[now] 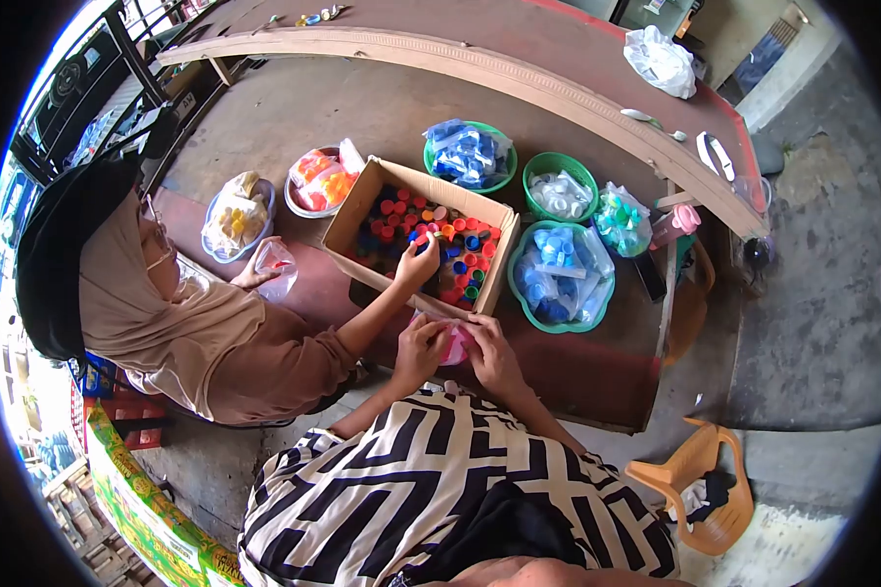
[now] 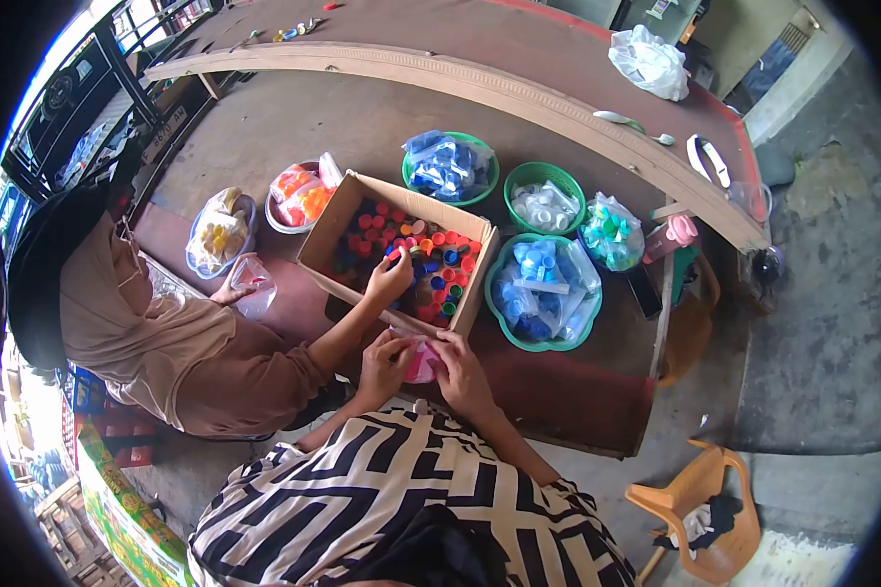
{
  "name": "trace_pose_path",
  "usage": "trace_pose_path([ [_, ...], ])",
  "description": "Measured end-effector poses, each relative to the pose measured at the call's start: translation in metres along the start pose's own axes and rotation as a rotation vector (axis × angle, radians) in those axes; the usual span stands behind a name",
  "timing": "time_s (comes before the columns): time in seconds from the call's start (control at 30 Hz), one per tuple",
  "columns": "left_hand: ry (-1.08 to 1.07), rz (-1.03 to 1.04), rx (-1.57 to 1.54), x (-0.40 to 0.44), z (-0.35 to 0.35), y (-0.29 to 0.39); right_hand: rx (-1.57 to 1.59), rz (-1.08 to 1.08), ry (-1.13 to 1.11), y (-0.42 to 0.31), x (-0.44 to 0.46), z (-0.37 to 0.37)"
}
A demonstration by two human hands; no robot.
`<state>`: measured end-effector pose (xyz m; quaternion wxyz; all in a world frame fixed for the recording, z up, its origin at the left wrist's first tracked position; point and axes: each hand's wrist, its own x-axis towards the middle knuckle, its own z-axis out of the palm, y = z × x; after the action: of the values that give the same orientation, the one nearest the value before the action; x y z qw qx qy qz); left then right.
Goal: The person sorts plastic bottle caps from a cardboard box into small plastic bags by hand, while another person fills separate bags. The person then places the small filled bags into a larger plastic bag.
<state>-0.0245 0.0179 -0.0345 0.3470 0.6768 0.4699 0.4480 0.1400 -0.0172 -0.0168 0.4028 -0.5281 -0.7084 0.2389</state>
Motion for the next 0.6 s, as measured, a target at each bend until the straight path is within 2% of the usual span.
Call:
trace_pose_path([
  [0.1,-0.009,-0.003,-0.005,0.0,-0.001,-0.002,-0.114,-0.024,-0.12,0.009,-0.006,0.002],
  [0.23,-0.048,-0.003,-0.042,-0.001,-0.005,0.005,-0.101,0.026,-0.127,0.019,-0.014,0.011],
  [0.3,-0.062,-0.003,-0.055,-0.003,-0.004,0.007,-0.159,0.179,-0.137,0.021,-0.015,0.015],
  [0.43,-0.127,0.038,-0.045,-0.012,0.006,0.002,-0.079,0.244,-0.112,0.025,-0.015,0.017],
  [0.5,-0.19,0.108,0.015,-0.015,0.009,0.002,-0.2,0.281,-0.177,0.04,-0.019,0.027],
  [0.6,-0.226,0.102,-0.008,-0.02,0.016,0.005,-0.238,0.353,-0.273,0.049,-0.022,0.034],
])
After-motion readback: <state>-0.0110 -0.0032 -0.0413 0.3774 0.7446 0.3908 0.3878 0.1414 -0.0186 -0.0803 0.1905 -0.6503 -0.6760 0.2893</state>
